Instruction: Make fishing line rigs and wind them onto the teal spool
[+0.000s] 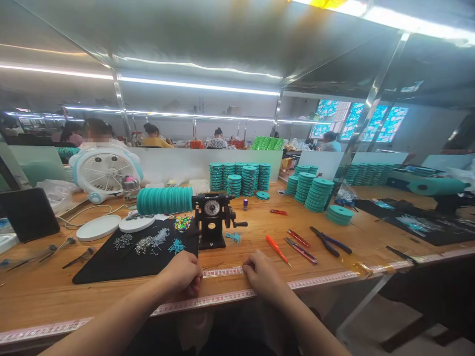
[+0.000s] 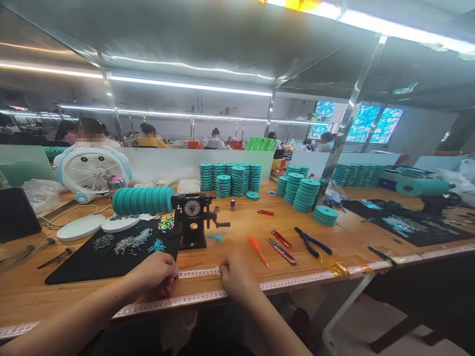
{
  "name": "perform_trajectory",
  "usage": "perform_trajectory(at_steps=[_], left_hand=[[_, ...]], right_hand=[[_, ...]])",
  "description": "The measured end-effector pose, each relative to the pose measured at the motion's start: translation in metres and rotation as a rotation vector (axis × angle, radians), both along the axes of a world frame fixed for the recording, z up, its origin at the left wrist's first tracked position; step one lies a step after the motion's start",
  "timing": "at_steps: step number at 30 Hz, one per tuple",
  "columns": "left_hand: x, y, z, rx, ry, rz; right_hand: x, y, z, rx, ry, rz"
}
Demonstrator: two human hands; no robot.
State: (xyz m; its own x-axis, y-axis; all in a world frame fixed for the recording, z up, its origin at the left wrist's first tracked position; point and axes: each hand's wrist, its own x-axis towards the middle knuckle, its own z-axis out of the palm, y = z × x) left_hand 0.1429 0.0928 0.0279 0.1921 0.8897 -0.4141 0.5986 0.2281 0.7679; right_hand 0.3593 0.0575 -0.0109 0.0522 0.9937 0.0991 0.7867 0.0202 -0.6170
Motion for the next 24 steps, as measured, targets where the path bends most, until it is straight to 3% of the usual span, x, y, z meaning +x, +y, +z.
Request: perform_trajectory(at_steps=[24], left_hand=[[-0.0067, -0.0002, 0.0035, -0.014, -0.144, 0.020]], right_hand=[[-0.0005, -0.0010, -0.0016, 0.039, -0.008, 0.049]])
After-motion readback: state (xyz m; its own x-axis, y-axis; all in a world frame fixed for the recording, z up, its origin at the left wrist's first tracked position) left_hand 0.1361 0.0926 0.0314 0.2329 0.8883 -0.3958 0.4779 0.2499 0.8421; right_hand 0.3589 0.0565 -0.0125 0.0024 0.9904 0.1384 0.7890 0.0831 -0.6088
